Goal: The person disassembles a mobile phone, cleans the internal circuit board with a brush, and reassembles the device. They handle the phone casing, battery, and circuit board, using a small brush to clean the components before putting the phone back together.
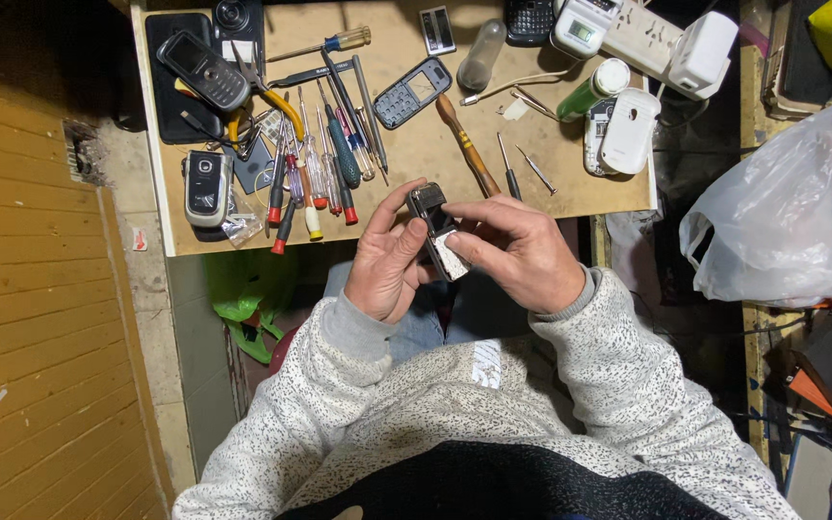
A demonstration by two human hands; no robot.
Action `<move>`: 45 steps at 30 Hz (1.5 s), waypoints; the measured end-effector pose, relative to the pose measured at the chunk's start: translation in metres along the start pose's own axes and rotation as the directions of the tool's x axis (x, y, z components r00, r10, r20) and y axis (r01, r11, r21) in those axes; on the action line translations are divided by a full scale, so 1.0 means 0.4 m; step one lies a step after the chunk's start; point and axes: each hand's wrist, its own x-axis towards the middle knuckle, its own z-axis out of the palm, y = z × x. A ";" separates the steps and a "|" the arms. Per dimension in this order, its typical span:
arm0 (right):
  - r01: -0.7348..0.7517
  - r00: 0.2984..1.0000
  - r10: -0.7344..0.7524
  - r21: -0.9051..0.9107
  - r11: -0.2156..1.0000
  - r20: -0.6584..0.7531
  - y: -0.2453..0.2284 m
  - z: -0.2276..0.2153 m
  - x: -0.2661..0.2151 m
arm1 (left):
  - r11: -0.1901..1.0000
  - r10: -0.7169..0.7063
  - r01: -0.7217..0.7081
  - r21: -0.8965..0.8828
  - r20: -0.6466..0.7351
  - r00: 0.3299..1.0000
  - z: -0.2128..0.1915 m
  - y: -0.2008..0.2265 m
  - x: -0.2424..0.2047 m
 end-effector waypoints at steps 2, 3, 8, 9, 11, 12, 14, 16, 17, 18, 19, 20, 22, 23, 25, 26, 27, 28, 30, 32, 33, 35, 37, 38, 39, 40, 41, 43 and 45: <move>-0.018 1.000 0.018 0.021 1.000 0.007 -0.001 -0.003 -0.002 | 1.000 -0.006 0.006 -0.007 0.001 1.000 -0.010 -0.008 0.004; -0.025 1.000 0.024 0.047 0.999 0.020 -0.004 -0.004 -0.004 | 1.000 -0.007 0.008 -0.014 0.008 1.000 -0.013 -0.008 0.006; -0.037 0.998 0.033 0.092 0.995 0.049 0.005 -0.008 -0.012 | 1.000 -0.007 0.007 -0.005 0.008 1.000 0.005 0.001 0.000; -0.055 0.997 0.050 0.103 0.993 0.055 0.007 -0.010 -0.012 | 1.000 -0.008 0.008 -0.002 0.006 1.000 0.008 0.003 -0.002; -0.073 0.996 0.067 0.115 0.991 0.060 0.015 -0.010 -0.011 | 1.000 -0.010 0.010 0.002 0.003 1.000 0.017 0.008 -0.006; -0.077 0.995 0.070 0.113 0.991 0.064 0.022 -0.009 -0.008 | 1.000 -0.011 0.011 0.015 0.000 1.000 0.022 0.011 -0.008; -0.080 0.995 0.072 0.110 0.991 0.068 0.027 -0.006 -0.002 | 1.000 -0.012 0.012 0.028 -0.003 1.000 0.031 0.018 -0.010; -0.068 0.996 0.063 0.079 0.995 0.058 0.027 -0.001 0.001 | 0.998 -0.025 0.026 0.052 -0.014 1.000 0.037 0.023 -0.013; -0.070 0.996 0.065 0.078 0.994 0.057 0.029 0.002 -0.004 | 0.998 -0.027 0.028 0.051 -0.014 1.000 0.027 0.014 -0.011; -0.064 0.997 0.061 0.061 0.996 0.047 0.030 0.004 -0.005 | 0.998 -0.016 0.017 0.060 -0.017 1.000 0.017 0.007 -0.005; -0.058 0.998 0.056 0.043 0.997 0.037 0.031 0.006 -0.006 | 0.998 -0.005 0.006 0.069 -0.019 1.000 0.007 0.001 0.000; -0.058 0.998 0.057 0.043 0.997 0.037 0.040 0.008 -0.013 | 0.998 -0.006 0.007 0.069 -0.019 1.000 0.022 0.018 -0.004; -0.135 0.990 0.138 0.306 0.943 0.010 0.058 0.013 -0.024 | 0.997 0.009 -0.007 0.077 -0.028 1.000 0.052 0.055 -0.013; -0.133 0.991 0.136 0.306 0.943 0.012 0.078 0.009 -0.031 | 0.997 0.012 -0.010 0.077 -0.029 1.000 0.052 0.060 -0.012; -0.215 0.976 0.216 0.332 0.919 0.036 0.120 -0.003 -0.043 | 0.995 0.041 -0.038 0.094 -0.034 0.999 0.056 0.068 -0.007; -0.212 0.976 0.213 0.330 0.920 0.033 0.128 0.007 -0.055 | 0.995 0.042 -0.039 0.094 -0.030 0.999 0.054 0.062 -0.003; -0.282 0.958 0.273 0.419 0.863 0.083 0.138 0.018 -0.067 | 0.991 0.071 -0.067 0.118 -0.036 0.997 0.051 0.056 0.001; -0.354 0.934 0.329 0.500 0.791 0.141 0.146 0.031 -0.084 | 0.986 0.098 -0.091 0.140 -0.046 0.994 0.047 0.049 0.000; -0.383 0.920 0.362 0.547 0.744 0.152 0.130 0.045 -0.083 | 0.981 0.125 -0.118 0.154 -0.039 0.991 0.035 0.034 0.005; -0.410 0.905 0.391 0.593 0.693 0.169 0.134 0.063 -0.085 | 0.975 0.156 -0.148 0.168 -0.033 0.987 0.025 0.024 0.007; -0.392 0.910 0.386 0.624 0.676 0.153 0.146 0.074 -0.091 | 0.970 0.175 -0.168 0.175 -0.029 0.984 0.021 0.019 0.006; -0.364 0.918 0.375 0.655 0.662 0.131 0.153 0.091 -0.092 | 0.964 0.198 -0.192 0.181 -0.015 0.980 0.026 0.017 0.006; -0.353 0.911 0.400 0.701 0.620 0.104 0.142 0.102 -0.092 | 0.961 0.234 -0.227 0.158 -0.026 0.972 0.043 0.020 0.001; -0.349 0.911 0.399 0.702 0.621 0.099 0.143 0.100 -0.093 | 0.961 0.232 -0.226 0.159 -0.021 0.972 0.052 0.025 -0.002; -0.343 0.914 0.397 0.686 0.641 0.086 0.144 0.098 -0.094 | 0.964 0.224 -0.219 0.148 -0.019 0.974 0.059 0.030 -0.005; -0.343 0.915 0.397 0.670 0.659 0.077 0.146 0.099 -0.099 | 0.968 0.215 -0.210 0.138 -0.023 0.976 0.064 0.033 -0.014; -0.344 0.914 0.398 0.671 0.657 0.078 0.153 0.101 -0.103 | 0.968 0.214 -0.209 0.139 -0.024 0.977 0.061 0.028 -0.016; -0.325 0.918 0.395 0.646 0.691 0.039 0.167 0.102 -0.106 | 0.974 0.197 -0.191 0.123 -0.039 0.980 0.056 0.019 -0.016; -0.300 0.927 0.376 0.636 0.711 0.017 0.164 0.103 -0.106 | 0.972 0.204 -0.198 0.127 -0.038 0.978 0.007 -0.018 0.002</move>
